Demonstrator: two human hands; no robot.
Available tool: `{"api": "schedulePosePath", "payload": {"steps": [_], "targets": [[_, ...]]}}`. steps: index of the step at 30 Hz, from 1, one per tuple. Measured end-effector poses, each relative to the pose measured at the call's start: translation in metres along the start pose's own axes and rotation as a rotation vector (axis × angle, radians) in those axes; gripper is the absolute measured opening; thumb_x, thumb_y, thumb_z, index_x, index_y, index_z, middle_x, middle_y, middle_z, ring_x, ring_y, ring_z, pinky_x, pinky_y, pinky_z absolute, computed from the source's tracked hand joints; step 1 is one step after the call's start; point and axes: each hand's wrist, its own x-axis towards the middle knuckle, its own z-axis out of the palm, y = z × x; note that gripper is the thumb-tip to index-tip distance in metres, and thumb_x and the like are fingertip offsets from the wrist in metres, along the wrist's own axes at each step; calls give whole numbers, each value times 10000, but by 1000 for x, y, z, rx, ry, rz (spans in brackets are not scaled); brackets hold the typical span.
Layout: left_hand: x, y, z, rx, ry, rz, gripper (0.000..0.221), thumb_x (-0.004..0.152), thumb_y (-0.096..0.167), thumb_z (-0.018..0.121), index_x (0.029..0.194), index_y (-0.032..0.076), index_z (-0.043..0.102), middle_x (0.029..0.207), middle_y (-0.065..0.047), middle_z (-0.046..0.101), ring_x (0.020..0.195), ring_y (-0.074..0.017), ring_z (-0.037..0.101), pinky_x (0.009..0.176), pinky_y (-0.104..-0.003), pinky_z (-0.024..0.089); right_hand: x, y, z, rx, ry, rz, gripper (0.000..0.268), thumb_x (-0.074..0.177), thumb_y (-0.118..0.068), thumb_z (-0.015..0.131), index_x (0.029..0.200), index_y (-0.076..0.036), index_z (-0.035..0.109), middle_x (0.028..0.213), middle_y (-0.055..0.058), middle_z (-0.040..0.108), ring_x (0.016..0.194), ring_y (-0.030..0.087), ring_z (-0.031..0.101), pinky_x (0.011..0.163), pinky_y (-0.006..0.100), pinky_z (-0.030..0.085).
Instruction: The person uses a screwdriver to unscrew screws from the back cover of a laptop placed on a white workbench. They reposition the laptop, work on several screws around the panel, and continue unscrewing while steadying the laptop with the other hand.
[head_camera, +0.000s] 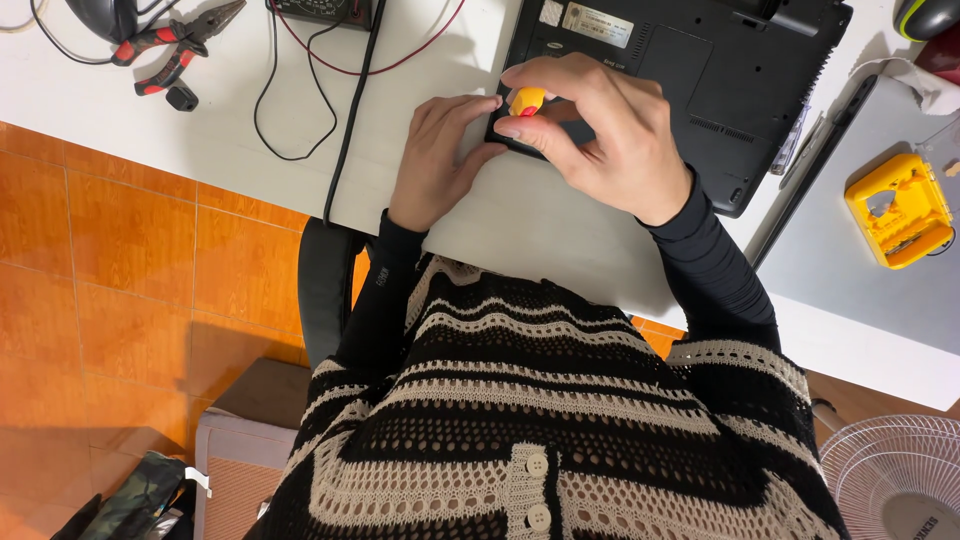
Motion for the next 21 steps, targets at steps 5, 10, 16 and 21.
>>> {"api": "schedulePosePath", "payload": {"steps": [5, 10, 16, 21], "targets": [[0, 0, 0, -4, 1, 1, 539, 928, 131, 859, 1385, 126, 573, 1311, -53, 661, 1212, -280, 593, 1081, -396, 444, 0, 0, 1, 18, 2, -6, 330, 1107, -134, 823, 1262, 15, 572, 1254, 140, 715, 1004, 213, 787, 818, 261, 659], [0, -1, 1, -6, -1, -6, 542, 931, 135, 861, 1388, 125, 570, 1317, -58, 656, 1216, -282, 589, 1082, -397, 442, 1, 0, 0, 7, -7, 9, 337, 1079, -137, 830, 1257, 10, 583, 1255, 144, 725, 973, 198, 786, 777, 263, 644], [-2, -1, 2, -17, 8, -27, 523, 922, 135, 861, 1367, 131, 586, 1318, -53, 656, 1225, -290, 577, 1076, -397, 458, 7, -3, -4, 10, -45, -15, 275, 1089, -103, 780, 1267, 20, 610, 1246, 136, 726, 998, 223, 771, 784, 290, 627], [-5, -7, 7, -1, 2, -57, 474, 921, 137, 859, 1327, 134, 613, 1256, -20, 671, 1225, -281, 577, 1071, -393, 460, 9, 0, -7, 26, -65, -135, 215, 1088, 22, 619, 1301, -6, 622, 1290, 112, 718, 1003, 231, 728, 819, 300, 620]]}}
